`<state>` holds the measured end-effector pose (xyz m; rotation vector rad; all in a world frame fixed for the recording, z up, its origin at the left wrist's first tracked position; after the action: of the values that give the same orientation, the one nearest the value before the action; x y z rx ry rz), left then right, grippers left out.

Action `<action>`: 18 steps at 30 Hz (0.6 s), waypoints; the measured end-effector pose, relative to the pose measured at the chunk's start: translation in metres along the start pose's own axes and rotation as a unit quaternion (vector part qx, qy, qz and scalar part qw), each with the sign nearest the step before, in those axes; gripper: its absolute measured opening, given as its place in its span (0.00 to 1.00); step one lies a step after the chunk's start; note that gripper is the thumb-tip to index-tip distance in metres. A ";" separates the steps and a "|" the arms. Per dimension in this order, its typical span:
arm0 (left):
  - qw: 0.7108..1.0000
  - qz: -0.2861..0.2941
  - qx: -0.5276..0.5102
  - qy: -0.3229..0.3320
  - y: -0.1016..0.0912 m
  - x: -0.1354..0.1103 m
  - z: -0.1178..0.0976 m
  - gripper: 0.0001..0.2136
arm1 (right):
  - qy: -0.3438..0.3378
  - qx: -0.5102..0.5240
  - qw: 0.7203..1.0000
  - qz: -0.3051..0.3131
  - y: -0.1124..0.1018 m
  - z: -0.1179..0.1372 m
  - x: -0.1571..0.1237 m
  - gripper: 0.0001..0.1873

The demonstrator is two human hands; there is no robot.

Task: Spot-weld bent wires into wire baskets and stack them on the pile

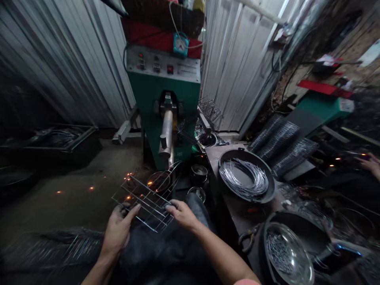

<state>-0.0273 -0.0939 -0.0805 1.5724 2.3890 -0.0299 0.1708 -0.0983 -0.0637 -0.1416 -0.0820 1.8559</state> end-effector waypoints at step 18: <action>0.998 0.042 0.004 0.036 0.003 0.010 0.002 0.18 | -0.005 -0.034 0.998 -0.044 0.001 -0.003 0.011 0.20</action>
<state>-0.0276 -0.0843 -0.0845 1.7038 2.3764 0.0357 0.1673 -0.0878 -0.0677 -0.1738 -0.1551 1.7670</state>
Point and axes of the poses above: each hand's wrist, its own x-axis towards the middle knuckle, its own y-axis out of the palm, z = x × y, the point moved 6 cm from there along x, towards the middle knuckle, and after that the axes turned 4 degrees about -y, right-handed, at the moved point
